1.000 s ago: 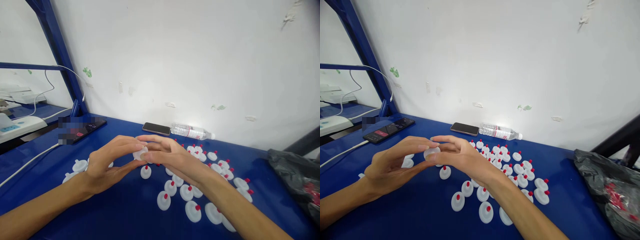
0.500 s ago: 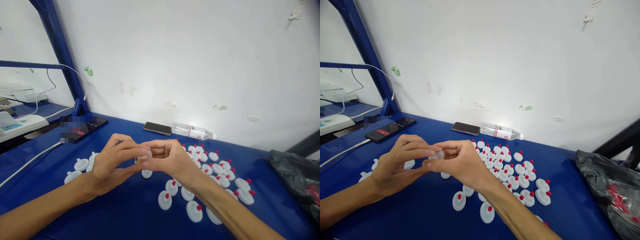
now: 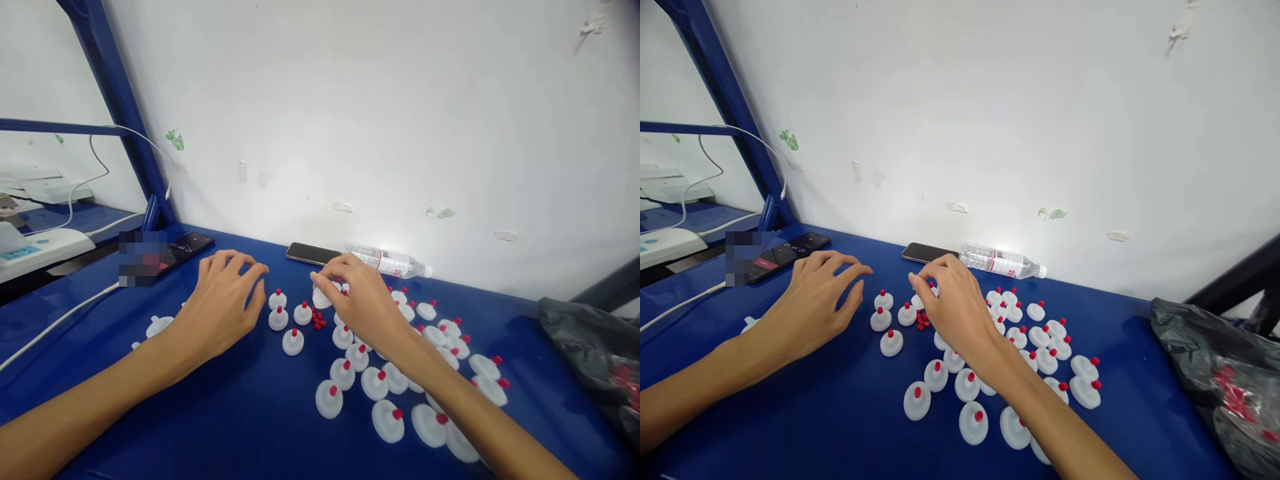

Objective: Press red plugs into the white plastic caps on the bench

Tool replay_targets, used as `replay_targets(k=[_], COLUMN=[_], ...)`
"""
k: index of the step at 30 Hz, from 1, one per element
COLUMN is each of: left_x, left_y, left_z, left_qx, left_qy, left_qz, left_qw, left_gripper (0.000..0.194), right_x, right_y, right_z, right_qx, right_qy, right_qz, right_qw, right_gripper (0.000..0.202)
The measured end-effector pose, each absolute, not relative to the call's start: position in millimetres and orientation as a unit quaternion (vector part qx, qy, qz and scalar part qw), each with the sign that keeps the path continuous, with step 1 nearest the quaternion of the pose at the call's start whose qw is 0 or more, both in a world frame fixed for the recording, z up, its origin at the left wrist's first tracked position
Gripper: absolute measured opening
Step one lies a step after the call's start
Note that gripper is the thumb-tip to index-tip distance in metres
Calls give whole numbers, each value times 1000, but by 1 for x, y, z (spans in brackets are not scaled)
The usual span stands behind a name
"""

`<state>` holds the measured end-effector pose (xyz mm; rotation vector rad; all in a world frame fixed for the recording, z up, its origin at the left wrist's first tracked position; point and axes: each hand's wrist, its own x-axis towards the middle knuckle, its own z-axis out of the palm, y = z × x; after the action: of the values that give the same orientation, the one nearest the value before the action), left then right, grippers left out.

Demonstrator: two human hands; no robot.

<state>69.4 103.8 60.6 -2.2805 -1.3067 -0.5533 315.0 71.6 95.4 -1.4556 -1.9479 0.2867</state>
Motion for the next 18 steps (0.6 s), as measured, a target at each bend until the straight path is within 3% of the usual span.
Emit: replay_targets(k=[4, 8, 13, 15, 18], left_x=[65, 61, 60, 60, 61], left_y=[105, 105, 106, 107, 109], left_z=[53, 48, 46, 46, 48], left_qx=[-767, -765, -794, -808, -825], left_qy=[-582, -596, -573, -556, -535], left_qz=[-63, -8, 23, 17, -13], left_qw=[265, 242, 202, 194, 185], left_gripper=[45, 48, 54, 59, 52], right_x=[316, 316, 315, 315, 317], right_y=[74, 73, 71, 71, 71], right_z=[93, 93, 92, 92, 93], right_qx=[-592, -605, -622, -626, -624], right_qy=[-769, -770, -768, -767, -769], right_qz=[65, 54, 30, 24, 22], right_qw=[231, 193, 151, 140, 138], right_gripper=[34, 40, 44, 40, 29])
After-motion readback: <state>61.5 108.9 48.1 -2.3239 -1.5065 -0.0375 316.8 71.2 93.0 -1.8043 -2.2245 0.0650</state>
